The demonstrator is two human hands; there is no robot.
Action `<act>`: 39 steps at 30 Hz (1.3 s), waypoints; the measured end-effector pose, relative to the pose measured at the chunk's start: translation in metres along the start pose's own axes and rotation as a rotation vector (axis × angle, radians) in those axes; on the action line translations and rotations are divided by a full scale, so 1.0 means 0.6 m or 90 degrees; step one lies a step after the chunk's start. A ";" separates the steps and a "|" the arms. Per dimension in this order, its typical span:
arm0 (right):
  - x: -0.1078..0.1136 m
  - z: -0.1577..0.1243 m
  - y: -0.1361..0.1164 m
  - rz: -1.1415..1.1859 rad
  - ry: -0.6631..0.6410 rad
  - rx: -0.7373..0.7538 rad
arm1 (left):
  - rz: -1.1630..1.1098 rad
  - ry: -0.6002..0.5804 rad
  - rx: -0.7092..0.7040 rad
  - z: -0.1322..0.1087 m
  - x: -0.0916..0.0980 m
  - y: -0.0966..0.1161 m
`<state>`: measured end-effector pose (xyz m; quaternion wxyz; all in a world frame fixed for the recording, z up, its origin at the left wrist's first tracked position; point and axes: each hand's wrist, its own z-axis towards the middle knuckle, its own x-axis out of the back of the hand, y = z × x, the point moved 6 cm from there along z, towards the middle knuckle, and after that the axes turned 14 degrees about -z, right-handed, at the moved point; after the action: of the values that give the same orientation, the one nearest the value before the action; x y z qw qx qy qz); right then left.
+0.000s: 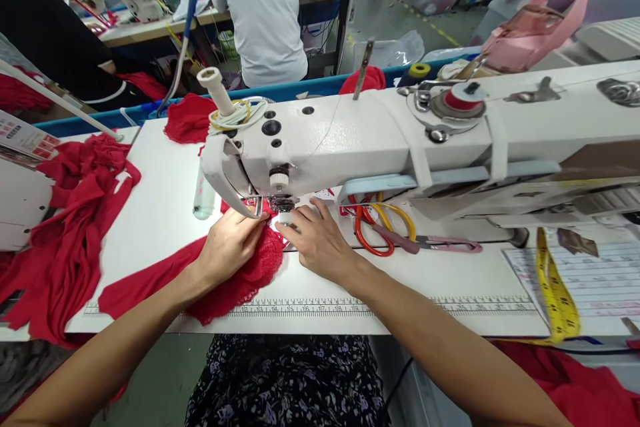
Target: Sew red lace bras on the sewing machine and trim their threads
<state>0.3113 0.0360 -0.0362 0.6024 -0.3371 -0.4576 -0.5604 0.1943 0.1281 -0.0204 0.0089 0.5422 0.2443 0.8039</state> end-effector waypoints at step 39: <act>0.020 -0.002 -0.007 -0.009 0.075 0.033 | -0.037 0.076 -0.083 -0.004 -0.010 -0.016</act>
<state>0.3067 0.0298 -0.0261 0.6330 -0.2843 -0.4381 -0.5714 0.1923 0.1341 -0.0301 0.0531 0.4841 0.2069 0.8485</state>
